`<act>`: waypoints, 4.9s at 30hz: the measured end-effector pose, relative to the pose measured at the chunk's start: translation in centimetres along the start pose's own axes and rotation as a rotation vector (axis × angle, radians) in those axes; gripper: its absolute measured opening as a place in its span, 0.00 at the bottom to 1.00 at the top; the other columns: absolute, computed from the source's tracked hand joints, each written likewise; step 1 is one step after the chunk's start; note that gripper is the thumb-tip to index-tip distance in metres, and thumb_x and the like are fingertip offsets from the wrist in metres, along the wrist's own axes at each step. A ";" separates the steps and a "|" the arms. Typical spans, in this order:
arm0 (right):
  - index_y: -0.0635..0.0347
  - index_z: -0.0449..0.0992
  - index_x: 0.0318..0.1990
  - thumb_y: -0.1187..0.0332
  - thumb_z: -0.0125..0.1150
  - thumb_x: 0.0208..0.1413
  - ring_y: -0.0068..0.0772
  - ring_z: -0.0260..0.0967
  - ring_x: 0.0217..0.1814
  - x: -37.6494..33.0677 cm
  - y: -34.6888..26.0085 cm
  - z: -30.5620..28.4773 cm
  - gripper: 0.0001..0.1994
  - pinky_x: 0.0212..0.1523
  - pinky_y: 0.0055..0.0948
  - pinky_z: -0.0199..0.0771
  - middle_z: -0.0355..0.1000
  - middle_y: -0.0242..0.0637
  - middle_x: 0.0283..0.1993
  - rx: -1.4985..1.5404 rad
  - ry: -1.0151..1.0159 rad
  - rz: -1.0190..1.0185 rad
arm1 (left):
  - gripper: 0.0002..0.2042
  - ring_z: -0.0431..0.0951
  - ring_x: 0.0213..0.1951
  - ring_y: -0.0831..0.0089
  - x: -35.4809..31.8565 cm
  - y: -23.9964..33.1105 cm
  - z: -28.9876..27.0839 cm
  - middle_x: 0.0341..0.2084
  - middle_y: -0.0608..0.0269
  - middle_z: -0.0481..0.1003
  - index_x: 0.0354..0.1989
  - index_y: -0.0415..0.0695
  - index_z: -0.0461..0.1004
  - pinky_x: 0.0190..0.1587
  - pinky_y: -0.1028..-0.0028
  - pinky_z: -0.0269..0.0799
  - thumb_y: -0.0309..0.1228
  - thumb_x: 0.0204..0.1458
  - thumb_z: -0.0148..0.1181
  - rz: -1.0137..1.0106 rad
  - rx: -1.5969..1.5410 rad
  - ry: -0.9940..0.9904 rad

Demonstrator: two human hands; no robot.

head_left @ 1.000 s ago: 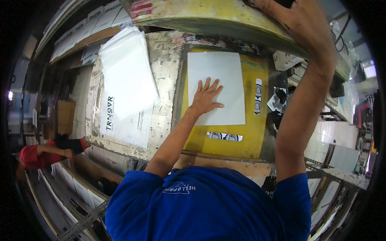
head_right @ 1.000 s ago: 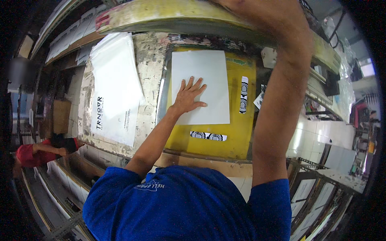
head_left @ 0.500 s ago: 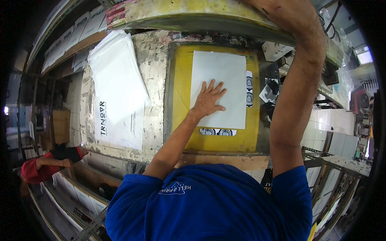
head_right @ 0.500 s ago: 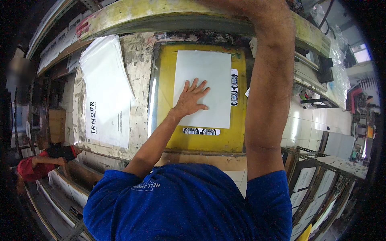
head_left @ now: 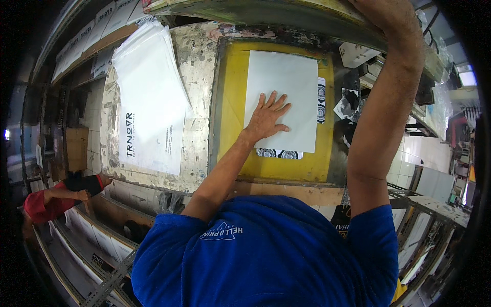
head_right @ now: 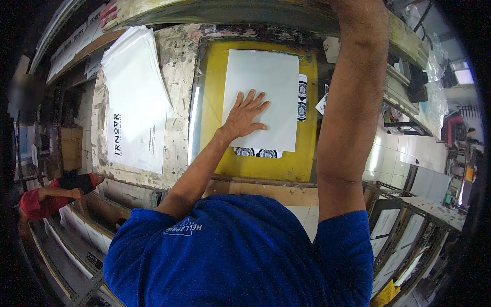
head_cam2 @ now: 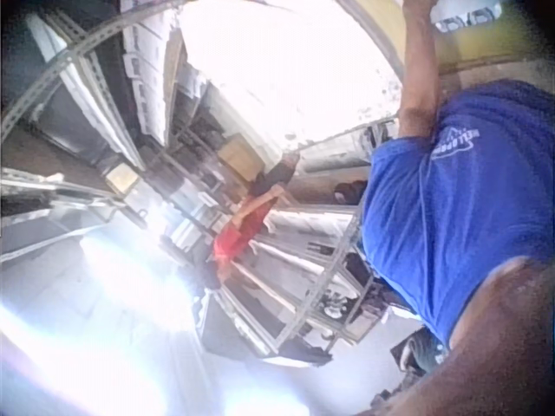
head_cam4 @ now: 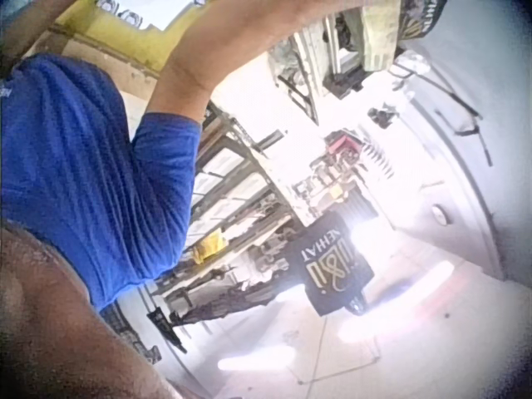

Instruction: The person performs a screen printing task by placing white papers under a screen frame, applying ink with a squeegee, and lifting the frame to reveal the print. The person then moves printed papers to a drying rack and later applies a liquid to the screen to clean it.

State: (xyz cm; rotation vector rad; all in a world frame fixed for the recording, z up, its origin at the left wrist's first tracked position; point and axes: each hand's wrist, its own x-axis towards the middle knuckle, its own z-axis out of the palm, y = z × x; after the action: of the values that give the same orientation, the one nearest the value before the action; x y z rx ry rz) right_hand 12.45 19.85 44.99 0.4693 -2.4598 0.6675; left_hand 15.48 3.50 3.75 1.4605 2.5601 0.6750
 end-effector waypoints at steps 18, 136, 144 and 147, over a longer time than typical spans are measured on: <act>0.43 0.82 0.52 0.68 0.72 0.40 0.41 0.67 0.26 -20.1 -3.9 9.6 0.25 0.30 0.36 0.69 0.71 0.38 0.27 -0.113 -0.041 0.177 | 0.51 0.74 0.55 0.66 -15.8 4.4 -10.1 0.58 0.52 0.70 0.68 0.30 0.56 0.58 0.67 0.72 0.27 0.33 0.82 -0.468 -1.176 0.873; 0.68 0.80 0.50 0.73 0.61 0.48 0.31 0.76 0.42 1.0 -3.0 1.8 0.20 0.49 0.29 0.74 0.81 0.44 0.41 -0.190 0.195 0.024 | 0.08 0.72 0.33 0.74 -34.8 -22.7 -17.2 0.31 0.60 0.76 0.36 0.33 0.76 0.39 0.74 0.69 0.27 0.59 0.58 -1.086 -0.293 1.513; 0.59 0.76 0.57 0.64 0.63 0.61 0.32 0.76 0.50 1.0 8.9 -0.6 0.19 0.56 0.29 0.74 0.75 0.45 0.54 -0.096 -0.026 0.124 | 0.20 0.77 0.51 0.49 -30.2 -24.4 -19.5 0.47 0.45 0.79 0.51 0.34 0.77 0.57 0.58 0.70 0.30 0.51 0.69 -1.150 0.429 1.320; 0.60 0.76 0.58 0.64 0.62 0.62 0.31 0.76 0.51 1.4 8.6 0.1 0.19 0.56 0.29 0.74 0.75 0.44 0.55 0.059 -0.027 0.152 | 0.21 0.76 0.54 0.48 -22.0 -23.6 -16.7 0.50 0.45 0.78 0.54 0.39 0.77 0.58 0.59 0.68 0.30 0.50 0.70 -0.703 0.367 1.115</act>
State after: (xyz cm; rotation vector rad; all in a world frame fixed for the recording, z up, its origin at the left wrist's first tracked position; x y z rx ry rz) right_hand 7.36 26.53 42.66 0.3170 -2.5254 0.8019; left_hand 3.21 -30.61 5.91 -0.0240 3.8015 1.1182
